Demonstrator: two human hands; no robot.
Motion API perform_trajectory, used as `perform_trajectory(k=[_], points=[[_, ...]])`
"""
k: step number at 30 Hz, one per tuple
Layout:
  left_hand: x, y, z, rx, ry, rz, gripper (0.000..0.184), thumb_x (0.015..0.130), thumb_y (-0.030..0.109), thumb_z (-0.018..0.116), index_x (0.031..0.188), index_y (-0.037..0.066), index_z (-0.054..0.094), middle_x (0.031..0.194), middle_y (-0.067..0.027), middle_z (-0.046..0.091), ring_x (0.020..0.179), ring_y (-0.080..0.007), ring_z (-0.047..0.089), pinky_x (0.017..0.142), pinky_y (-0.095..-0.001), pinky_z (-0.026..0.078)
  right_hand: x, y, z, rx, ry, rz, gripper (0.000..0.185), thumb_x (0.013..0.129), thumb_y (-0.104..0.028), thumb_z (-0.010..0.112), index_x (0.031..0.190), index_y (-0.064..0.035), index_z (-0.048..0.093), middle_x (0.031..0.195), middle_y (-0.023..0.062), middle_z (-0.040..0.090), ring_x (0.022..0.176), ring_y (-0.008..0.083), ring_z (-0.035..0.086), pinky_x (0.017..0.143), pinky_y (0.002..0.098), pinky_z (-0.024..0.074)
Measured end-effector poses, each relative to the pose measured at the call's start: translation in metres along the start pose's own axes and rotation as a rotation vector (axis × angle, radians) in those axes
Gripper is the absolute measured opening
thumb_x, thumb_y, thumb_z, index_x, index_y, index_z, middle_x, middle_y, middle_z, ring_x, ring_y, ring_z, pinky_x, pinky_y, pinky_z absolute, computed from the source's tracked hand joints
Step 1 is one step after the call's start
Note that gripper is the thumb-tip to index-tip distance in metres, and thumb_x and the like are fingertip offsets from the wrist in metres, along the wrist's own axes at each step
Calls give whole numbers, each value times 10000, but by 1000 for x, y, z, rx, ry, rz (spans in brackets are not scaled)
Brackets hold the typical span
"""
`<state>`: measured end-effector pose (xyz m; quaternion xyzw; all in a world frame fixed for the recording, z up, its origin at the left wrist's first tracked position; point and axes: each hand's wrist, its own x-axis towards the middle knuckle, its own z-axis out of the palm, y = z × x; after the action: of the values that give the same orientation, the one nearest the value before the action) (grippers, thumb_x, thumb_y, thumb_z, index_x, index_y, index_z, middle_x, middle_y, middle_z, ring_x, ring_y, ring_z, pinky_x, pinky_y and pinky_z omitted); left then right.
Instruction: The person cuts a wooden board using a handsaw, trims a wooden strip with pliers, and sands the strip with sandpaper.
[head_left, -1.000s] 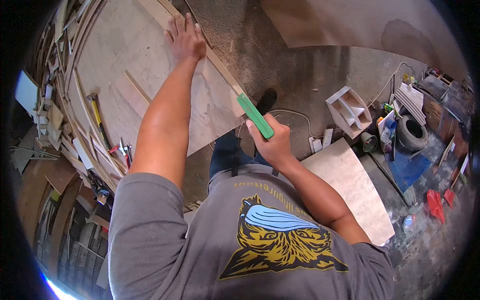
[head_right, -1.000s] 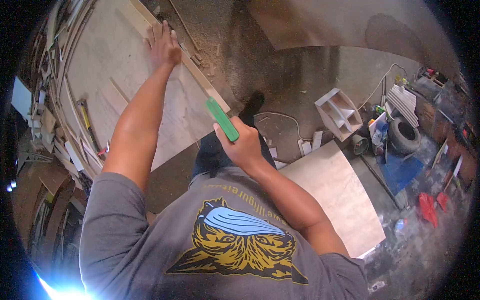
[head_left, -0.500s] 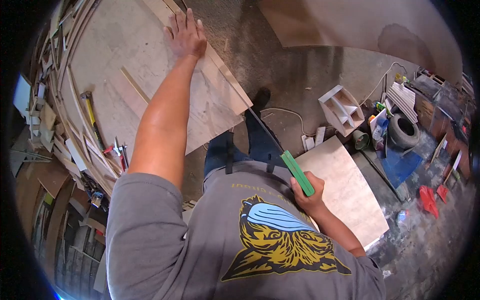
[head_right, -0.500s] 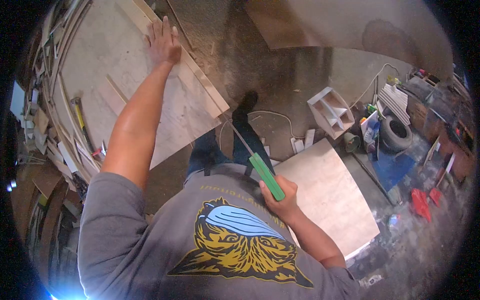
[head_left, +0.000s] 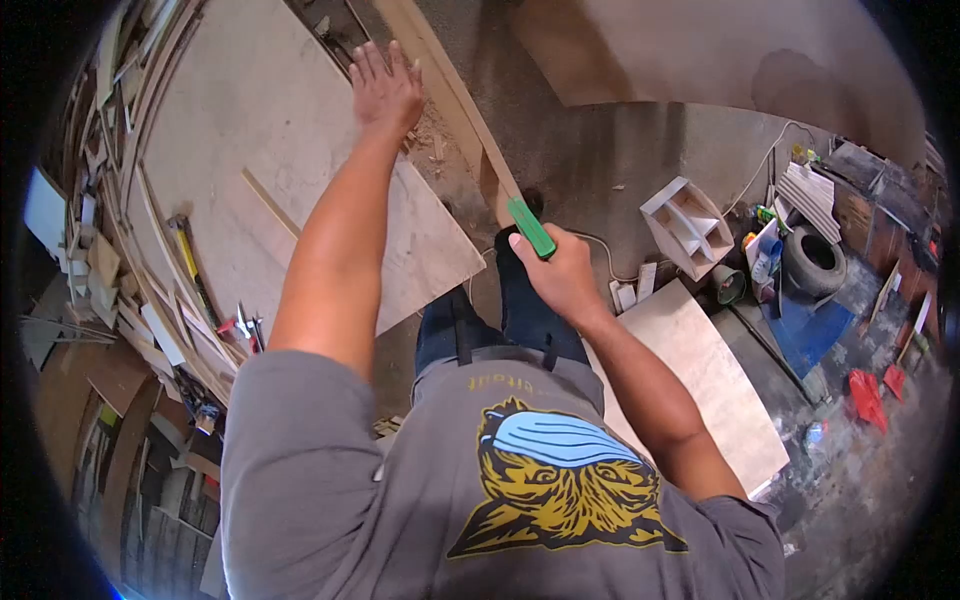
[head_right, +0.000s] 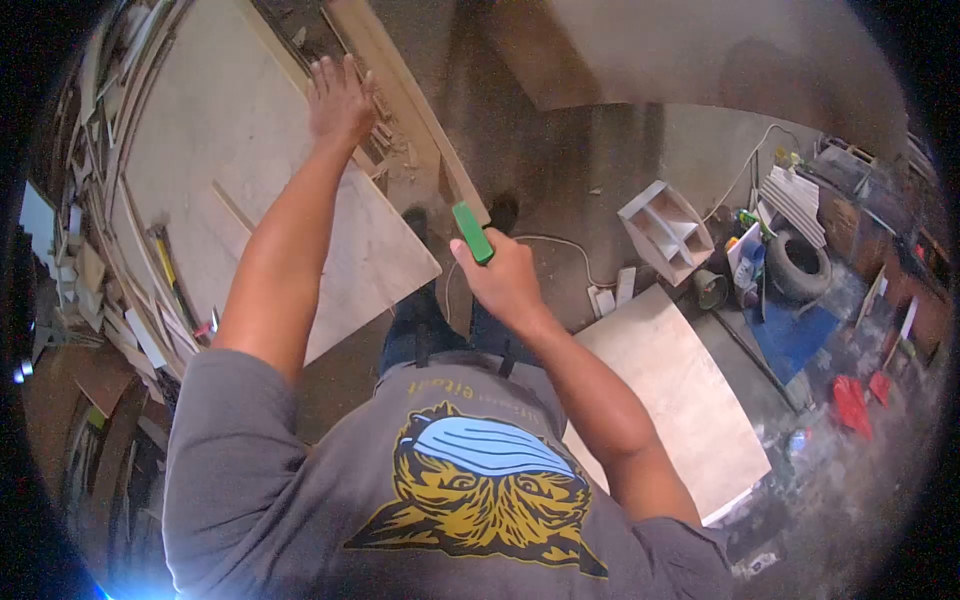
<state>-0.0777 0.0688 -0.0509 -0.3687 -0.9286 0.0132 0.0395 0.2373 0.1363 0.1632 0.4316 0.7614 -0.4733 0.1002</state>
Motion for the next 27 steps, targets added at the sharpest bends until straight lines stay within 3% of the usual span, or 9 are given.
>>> perform_trajectory(k=[8, 11, 12, 14, 17, 18, 20, 23, 27], points=[[-7, 1, -26, -231, 4, -79, 549, 1066, 460, 395, 1449, 93, 536, 1510, -184, 506, 1433, -401, 417, 1185, -546, 318, -12, 56, -34, 7, 39, 47, 359, 927, -333, 734, 835, -2, 629, 668, 216, 610, 628, 383, 641, 607, 441, 484], [-11, 29, -55, -174, -361, -202, 564, 1016, 405, 522, 1476, 79, 503, 1522, -170, 492, 1495, -365, 328, 1217, -505, 271, -17, 78, -45, 29, 22, 78, 362, 927, -329, 737, 830, 2, 627, 669, 207, 613, 615, 332, 639, 601, 428, 478], [-31, 53, -25, -359, -221, -319, 603, 999, 373, 563, 1496, 48, 456, 1538, -208, 449, 1486, -393, 324, 1218, -500, 267, -18, 88, -47, 59, 35, 78, 355, 932, -319, 735, 821, 0, 629, 647, 165, 600, 601, 264, 592, 582, 404, 455], [-75, 121, -9, -736, -270, -507, 646, 1009, 375, 556, 1519, 13, 395, 1554, -253, 396, 1476, -425, 319, 1221, -498, 259, -23, 107, -47, 124, 59, 83, 342, 943, -300, 729, 803, -3, 632, 604, 83, 573, 575, 128, 499, 545, 355, 409], [-158, 218, 18, -919, -324, -877, 685, 1021, 391, 544, 1540, -7, 339, 1583, -270, 342, 1473, -445, 313, 1211, -505, 279, -35, 111, -64, 120, 33, 166, 347, 935, -317, 736, 872, 14, 655, 648, 136, 600, 632, 171, 583, 600, 390, 465], [-180, 242, 28, -857, -374, -973, 651, 1037, 432, 506, 1489, -28, 416, 1503, -290, 454, 1413, -443, 417, 1165, -503, 342, -38, 121, -69, 125, 42, 164, 342, 937, -313, 735, 876, 15, 656, 643, 133, 592, 627, 168, 572, 597, 388, 461], [-208, 262, 37, -1062, -741, -1027, 625, 1056, 490, 448, 1352, -51, 553, 1335, -301, 599, 1299, -448, 537, 1091, -505, 405, -45, 139, -77, 135, 63, 159, 333, 940, -304, 734, 883, 16, 658, 631, 126, 576, 618, 161, 550, 589, 384, 451], [-238, 303, 68, -1270, -813, -1009, 644, 1072, 521, 395, 1190, -67, 631, 1193, -315, 663, 1203, -472, 593, 1020, -513, 440, -57, 152, -91, 188, 141, 111, 335, 943, -291, 733, 840, 10, 627, 634, 125, 566, 615, 162, 536, 579, 384, 432], [-228, 330, 29, -1254, -549, -846, 592, 1081, 496, 392, 1051, -52, 614, 1111, -333, 649, 1113, -517, 591, 946, -538, 445, -75, 162, -108, 244, 160, 57, 328, 943, -287, 735, 843, 2, 616, 650, 118, 555, 623, 156, 518, 583, 376, 426]])
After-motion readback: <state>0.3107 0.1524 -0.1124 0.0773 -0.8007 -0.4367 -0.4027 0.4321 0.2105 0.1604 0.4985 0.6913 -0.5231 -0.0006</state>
